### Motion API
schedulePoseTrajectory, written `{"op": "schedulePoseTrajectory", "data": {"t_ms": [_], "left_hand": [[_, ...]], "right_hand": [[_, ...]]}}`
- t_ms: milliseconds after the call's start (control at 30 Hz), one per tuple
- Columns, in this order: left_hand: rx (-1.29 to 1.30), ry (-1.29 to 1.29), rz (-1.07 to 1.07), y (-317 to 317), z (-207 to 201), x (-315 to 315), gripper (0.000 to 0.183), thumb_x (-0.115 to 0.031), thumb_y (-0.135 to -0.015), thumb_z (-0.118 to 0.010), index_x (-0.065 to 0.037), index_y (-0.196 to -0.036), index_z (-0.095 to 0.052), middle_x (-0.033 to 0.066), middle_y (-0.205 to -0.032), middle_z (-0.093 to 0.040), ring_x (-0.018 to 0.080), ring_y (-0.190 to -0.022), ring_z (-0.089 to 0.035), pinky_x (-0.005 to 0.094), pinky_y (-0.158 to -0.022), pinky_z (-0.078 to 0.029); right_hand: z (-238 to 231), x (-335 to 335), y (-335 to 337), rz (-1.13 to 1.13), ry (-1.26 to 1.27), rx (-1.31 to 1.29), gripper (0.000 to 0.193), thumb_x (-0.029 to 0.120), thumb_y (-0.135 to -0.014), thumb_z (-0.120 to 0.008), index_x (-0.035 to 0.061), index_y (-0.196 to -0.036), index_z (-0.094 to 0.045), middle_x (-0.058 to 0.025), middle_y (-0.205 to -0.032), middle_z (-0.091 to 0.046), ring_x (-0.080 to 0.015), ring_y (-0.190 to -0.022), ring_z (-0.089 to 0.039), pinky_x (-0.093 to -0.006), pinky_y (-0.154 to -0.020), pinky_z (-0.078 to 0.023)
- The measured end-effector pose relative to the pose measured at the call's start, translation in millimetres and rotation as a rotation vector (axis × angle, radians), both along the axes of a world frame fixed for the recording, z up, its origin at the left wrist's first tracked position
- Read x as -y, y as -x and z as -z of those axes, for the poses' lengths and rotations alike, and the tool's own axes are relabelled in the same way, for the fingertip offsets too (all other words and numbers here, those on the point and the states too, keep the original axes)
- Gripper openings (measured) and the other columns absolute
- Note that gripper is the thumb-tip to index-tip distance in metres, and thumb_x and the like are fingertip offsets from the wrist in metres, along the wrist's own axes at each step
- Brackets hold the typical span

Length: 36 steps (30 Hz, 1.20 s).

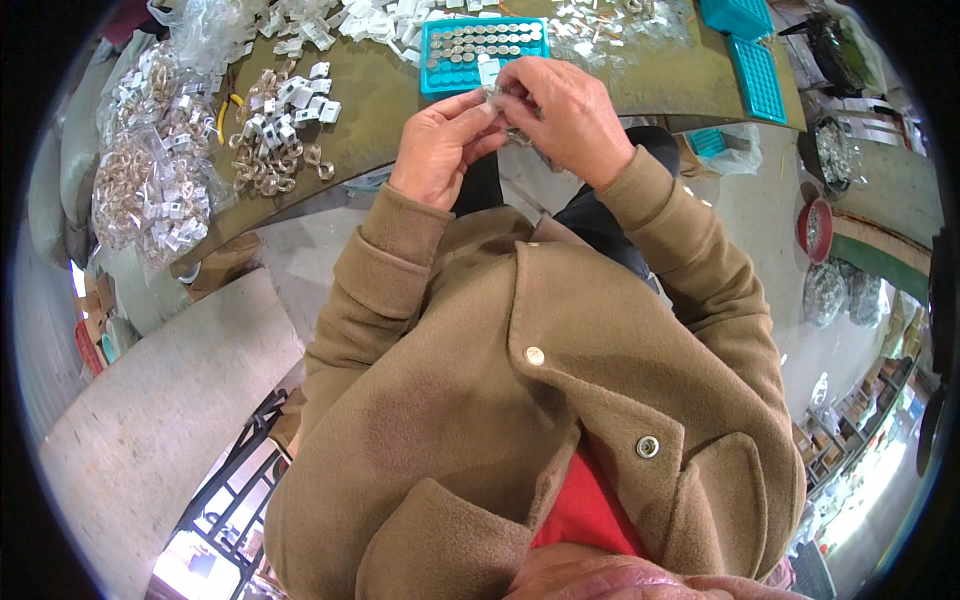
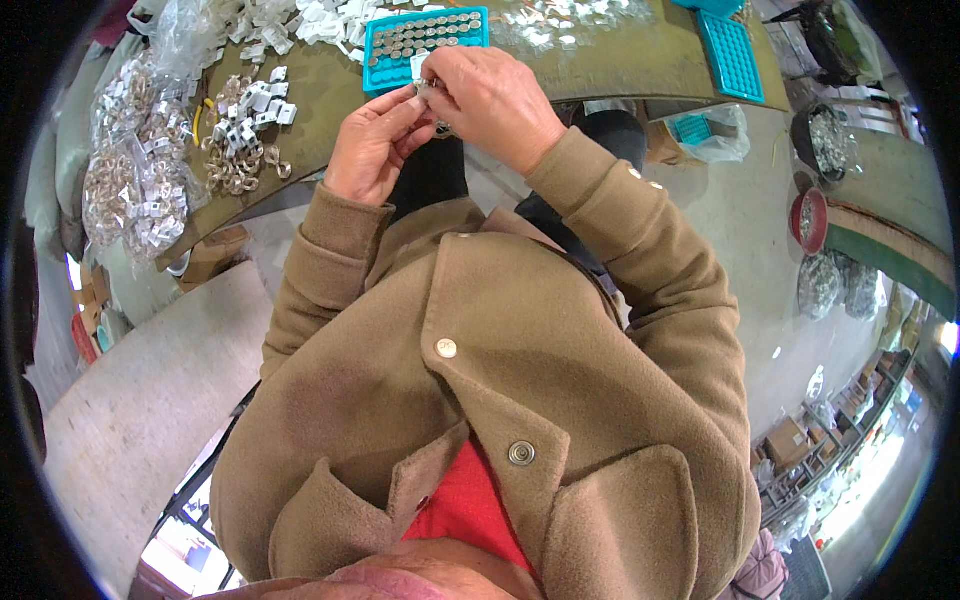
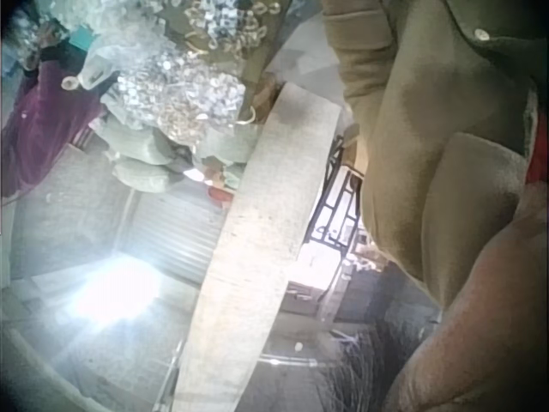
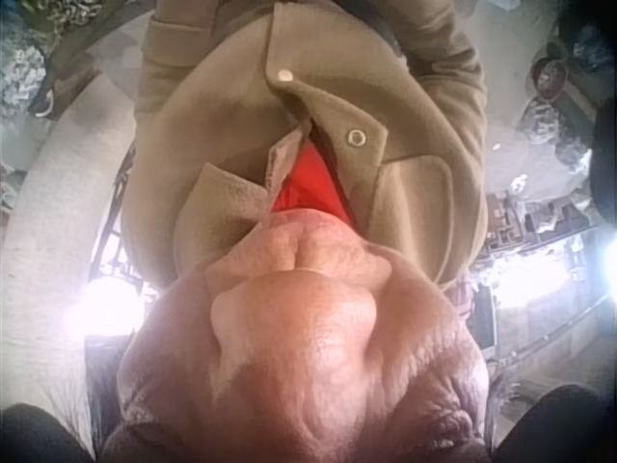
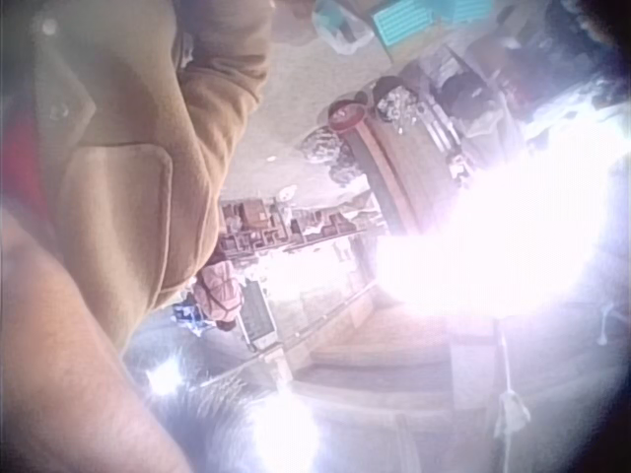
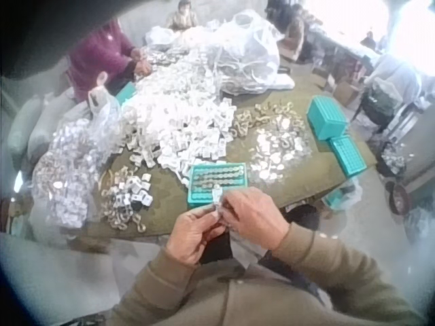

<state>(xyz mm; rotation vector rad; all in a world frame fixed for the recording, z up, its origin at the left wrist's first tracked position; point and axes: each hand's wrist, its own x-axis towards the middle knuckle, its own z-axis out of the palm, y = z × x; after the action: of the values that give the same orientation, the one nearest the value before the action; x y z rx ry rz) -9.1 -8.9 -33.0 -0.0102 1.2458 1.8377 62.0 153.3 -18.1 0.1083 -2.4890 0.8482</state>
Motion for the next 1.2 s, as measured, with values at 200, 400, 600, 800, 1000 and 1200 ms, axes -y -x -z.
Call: {"op": "schedulePoseTrajectory", "data": {"t_ms": [200, 400, 600, 800, 1000, 1200], "left_hand": [[-0.101, 0.019, -0.008, -4.8, 1.3, 4.9, 0.031, -0.004, -0.090, -0.063, 0.003, -0.120, -0.060, 0.0066, -0.104, -0.066, 0.0121, -0.090, -0.066, 0.0240, -0.081, -0.057], [0.055, -0.020, -0.034, -5.8, 2.2, 3.4, 0.033, -0.004, -0.089, -0.063, 0.003, -0.121, -0.059, 0.0077, -0.106, -0.066, 0.0137, -0.090, -0.066, 0.0231, -0.081, -0.057], [0.056, 0.009, -0.094, -10.5, 5.5, -4.1, 0.030, -0.006, -0.089, -0.065, 0.002, -0.118, -0.060, 0.0079, -0.101, -0.068, 0.0130, -0.087, -0.066, 0.0231, -0.076, -0.055], [0.089, -0.019, -0.169, 0.1, 2.2, -6.6, 0.018, -0.015, -0.094, -0.061, -0.003, -0.107, -0.063, 0.0050, -0.094, -0.069, 0.0101, -0.080, -0.067, 0.0213, -0.068, -0.056], [-0.017, 0.044, -0.122, 1.8, 2.9, -6.4, 0.018, -0.020, -0.095, -0.061, -0.005, -0.104, -0.064, 0.0061, -0.096, -0.070, 0.0095, -0.082, -0.067, 0.0207, -0.064, -0.055], [0.051, 0.022, -0.158, -1.7, 5.2, -5.4, 0.019, -0.017, -0.095, -0.061, -0.002, -0.105, -0.063, 0.0082, -0.098, -0.070, 0.0113, -0.084, -0.068, 0.0216, -0.068, -0.056]], "right_hand": [[3.5, 7.2, -2.8, -0.010, 0.072, 0.032, 0.008, 0.013, -0.083, -0.064, 0.0074, -0.086, -0.059, -0.0089, -0.079, -0.060, -0.0315, -0.074, -0.060, -0.0410, -0.064, -0.049], [7.3, 2.3, -6.3, -0.040, 0.101, 0.033, 0.004, 0.009, -0.083, -0.064, 0.0069, -0.087, -0.065, -0.0087, -0.079, -0.063, -0.0302, -0.073, -0.062, -0.0377, -0.063, -0.051], [12.3, -4.9, -1.3, -0.076, 0.049, 0.063, 0.007, 0.007, -0.083, -0.065, 0.0050, -0.089, -0.068, -0.0101, -0.080, -0.064, -0.0294, -0.073, -0.064, -0.0348, -0.064, -0.052], [18.4, -12.9, 11.7, 0.028, 0.256, -0.030, 0.007, 0.010, -0.085, -0.063, 0.0081, -0.089, -0.069, -0.0096, -0.079, -0.063, -0.0304, -0.074, -0.064, -0.0367, -0.064, -0.052], [31.1, -27.5, 35.8, 0.187, -0.051, -0.133, 0.007, 0.010, -0.082, -0.065, 0.0083, -0.089, -0.068, -0.0088, -0.085, -0.061, -0.0298, -0.072, -0.063, -0.0378, -0.063, -0.052], [33.6, -26.9, 32.6, 0.171, -0.230, -0.134, 0.008, 0.009, -0.079, -0.065, 0.0073, -0.088, -0.065, -0.0067, -0.086, -0.061, -0.0294, -0.077, -0.063, -0.0379, -0.066, -0.052]]}}
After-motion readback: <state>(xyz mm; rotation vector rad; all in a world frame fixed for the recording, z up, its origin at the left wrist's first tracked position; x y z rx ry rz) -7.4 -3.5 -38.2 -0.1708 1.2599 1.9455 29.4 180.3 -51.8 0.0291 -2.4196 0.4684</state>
